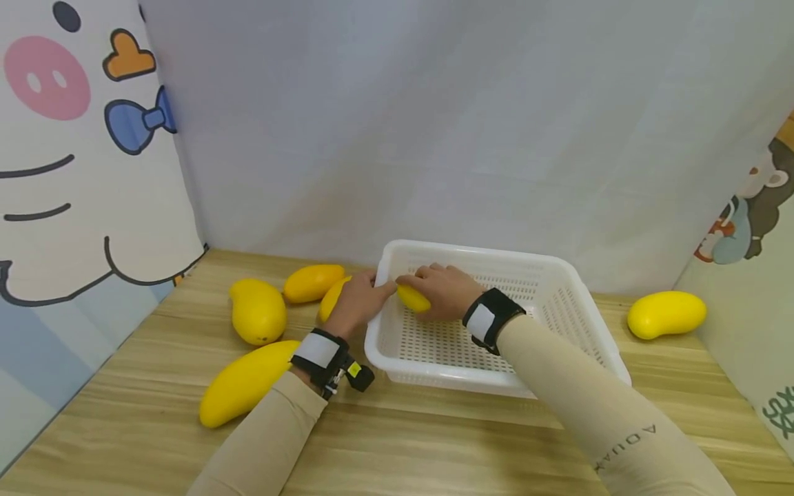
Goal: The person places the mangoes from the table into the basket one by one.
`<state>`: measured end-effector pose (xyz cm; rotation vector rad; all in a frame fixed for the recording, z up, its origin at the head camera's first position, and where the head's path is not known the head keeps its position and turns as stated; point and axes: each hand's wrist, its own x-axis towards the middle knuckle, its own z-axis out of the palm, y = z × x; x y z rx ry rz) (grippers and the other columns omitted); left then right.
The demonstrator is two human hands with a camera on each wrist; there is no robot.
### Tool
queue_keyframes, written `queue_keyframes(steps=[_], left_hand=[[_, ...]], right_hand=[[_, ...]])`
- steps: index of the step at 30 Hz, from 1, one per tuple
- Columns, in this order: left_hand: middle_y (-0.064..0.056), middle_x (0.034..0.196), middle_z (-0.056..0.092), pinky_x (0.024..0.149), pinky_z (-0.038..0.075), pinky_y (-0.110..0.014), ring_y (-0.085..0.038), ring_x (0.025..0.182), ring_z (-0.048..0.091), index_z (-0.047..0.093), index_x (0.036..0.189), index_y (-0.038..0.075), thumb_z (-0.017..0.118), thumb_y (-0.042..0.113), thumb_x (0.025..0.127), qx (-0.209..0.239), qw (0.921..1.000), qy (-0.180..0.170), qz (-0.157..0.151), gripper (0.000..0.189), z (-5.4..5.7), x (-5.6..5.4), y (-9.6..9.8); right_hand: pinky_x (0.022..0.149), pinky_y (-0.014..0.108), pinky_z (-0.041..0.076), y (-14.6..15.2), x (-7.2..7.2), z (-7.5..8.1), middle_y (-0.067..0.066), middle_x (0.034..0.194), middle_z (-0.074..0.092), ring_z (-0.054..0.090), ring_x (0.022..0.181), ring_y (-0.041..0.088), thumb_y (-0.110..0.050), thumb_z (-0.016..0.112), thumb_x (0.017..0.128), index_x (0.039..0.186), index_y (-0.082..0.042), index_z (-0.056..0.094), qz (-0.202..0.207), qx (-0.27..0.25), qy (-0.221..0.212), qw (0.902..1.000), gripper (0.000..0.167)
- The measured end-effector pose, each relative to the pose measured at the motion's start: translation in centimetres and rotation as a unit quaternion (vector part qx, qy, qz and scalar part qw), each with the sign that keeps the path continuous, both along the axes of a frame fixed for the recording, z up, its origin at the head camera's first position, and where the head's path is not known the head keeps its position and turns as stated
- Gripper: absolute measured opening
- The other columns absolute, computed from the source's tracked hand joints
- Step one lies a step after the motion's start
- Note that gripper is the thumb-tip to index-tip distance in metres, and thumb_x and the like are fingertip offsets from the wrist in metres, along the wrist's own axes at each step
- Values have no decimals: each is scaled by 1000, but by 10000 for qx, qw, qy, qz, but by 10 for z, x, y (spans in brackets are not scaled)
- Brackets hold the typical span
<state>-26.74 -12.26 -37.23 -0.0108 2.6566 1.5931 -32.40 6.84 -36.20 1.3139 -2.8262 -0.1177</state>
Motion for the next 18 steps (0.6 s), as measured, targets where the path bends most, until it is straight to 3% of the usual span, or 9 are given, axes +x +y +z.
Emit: queue_keyframes(steps=[18], left_hand=[[-18, 116, 68, 69, 62, -40, -34, 96, 71, 60, 132, 1, 57, 29, 101, 15, 10000, 59, 38, 42, 0, 1, 1]], right_hand=[[94, 43, 48, 1, 0, -3, 8, 125, 61, 56, 105, 24, -29, 79, 87, 149, -18, 50, -53, -23, -259, 9996, 70]])
